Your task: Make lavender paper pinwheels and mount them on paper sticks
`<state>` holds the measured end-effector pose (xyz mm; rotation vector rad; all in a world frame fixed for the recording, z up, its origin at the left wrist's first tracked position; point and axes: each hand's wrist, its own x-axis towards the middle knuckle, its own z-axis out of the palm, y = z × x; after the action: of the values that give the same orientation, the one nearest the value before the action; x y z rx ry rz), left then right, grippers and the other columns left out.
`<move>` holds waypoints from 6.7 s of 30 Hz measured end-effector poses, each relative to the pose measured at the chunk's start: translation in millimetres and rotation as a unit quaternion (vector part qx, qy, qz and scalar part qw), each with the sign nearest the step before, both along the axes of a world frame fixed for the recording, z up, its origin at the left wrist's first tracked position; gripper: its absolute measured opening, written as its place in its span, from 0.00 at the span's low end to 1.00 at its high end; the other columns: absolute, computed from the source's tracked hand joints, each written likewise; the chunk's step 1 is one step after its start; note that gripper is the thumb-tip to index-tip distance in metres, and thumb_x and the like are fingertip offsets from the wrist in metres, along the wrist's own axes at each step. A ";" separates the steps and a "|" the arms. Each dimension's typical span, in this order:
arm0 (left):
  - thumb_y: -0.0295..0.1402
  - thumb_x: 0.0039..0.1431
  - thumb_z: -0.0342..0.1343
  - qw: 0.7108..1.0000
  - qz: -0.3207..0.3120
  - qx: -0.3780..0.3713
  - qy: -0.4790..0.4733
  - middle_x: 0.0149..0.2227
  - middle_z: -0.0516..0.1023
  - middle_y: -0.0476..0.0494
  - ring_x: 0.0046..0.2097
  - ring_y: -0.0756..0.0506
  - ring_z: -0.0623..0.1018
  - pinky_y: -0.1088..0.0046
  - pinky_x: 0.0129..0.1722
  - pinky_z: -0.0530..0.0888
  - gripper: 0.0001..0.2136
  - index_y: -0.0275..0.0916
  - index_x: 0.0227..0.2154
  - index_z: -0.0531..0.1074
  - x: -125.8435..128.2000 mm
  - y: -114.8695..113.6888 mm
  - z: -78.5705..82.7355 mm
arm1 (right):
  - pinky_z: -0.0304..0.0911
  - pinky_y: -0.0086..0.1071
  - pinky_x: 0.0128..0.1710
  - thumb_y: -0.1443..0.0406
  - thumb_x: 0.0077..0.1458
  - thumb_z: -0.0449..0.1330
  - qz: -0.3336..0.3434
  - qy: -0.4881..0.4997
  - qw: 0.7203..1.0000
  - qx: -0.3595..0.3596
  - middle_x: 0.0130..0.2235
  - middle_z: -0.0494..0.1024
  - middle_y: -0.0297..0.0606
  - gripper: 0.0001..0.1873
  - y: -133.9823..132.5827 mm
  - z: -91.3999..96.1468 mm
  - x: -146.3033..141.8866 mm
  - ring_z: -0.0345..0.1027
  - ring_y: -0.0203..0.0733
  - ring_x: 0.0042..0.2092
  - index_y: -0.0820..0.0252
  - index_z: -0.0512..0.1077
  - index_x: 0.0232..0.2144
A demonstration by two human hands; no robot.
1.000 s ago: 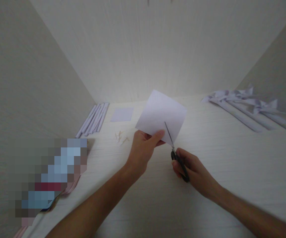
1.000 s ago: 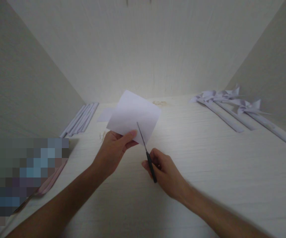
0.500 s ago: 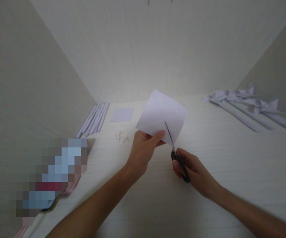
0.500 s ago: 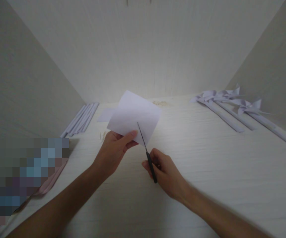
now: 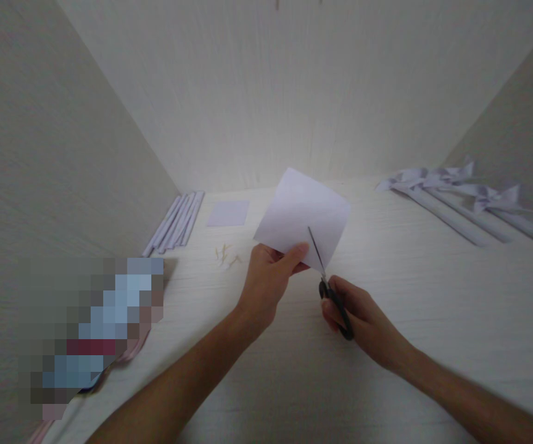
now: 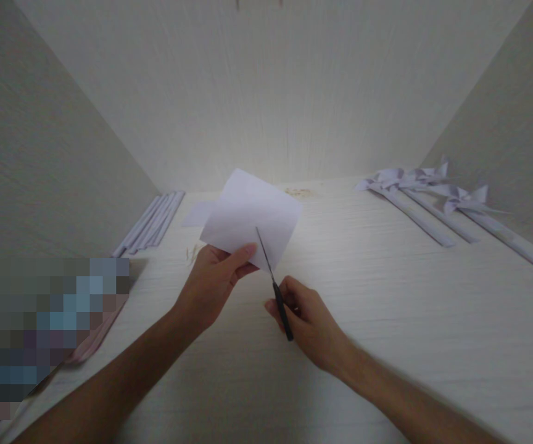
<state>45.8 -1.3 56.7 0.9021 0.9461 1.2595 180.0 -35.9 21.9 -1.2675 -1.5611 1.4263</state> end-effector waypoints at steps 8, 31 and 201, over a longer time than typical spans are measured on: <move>0.31 0.45 0.57 1.000 0.000 -0.005 -0.009 0.32 0.77 0.43 0.35 0.46 0.75 0.67 0.38 0.73 0.11 0.33 0.32 0.73 -0.2 -0.8 1.6 | 0.48 0.26 0.19 0.54 0.49 0.52 0.005 -0.004 1.000 0.011 0.17 0.57 0.27 0.17 0.0 -1.5 0.7 0.49 0.30 0.21 0.57 0.53 0.19; 0.31 0.45 0.57 1.000 0.013 0.004 -0.010 0.32 0.77 0.43 0.35 0.47 0.75 0.68 0.36 0.73 0.11 0.33 0.33 0.72 -0.4 1.1 -0.1 | 0.47 0.26 0.19 0.55 0.48 0.53 0.014 -0.001 1.000 0.007 0.18 0.57 0.27 0.16 0.9 -1.9 0.7 0.49 0.29 0.21 0.58 0.54 0.20; 0.30 0.43 0.58 0.998 0.060 0.012 -0.029 0.34 0.77 0.43 0.35 0.49 0.76 0.72 0.37 0.73 0.11 0.34 0.33 0.71 -9.1 10.2 8.1 | 0.49 0.28 0.22 0.50 0.51 0.49 0.085 0.020 0.996 0.007 0.22 0.61 0.31 0.18 -0.2 1.4 5.5 0.53 0.32 0.25 0.60 0.59 0.27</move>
<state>36.7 8.9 64.8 0.8317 0.9528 1.3947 185.5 -36.0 23.3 -1.1138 -1.6825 1.5321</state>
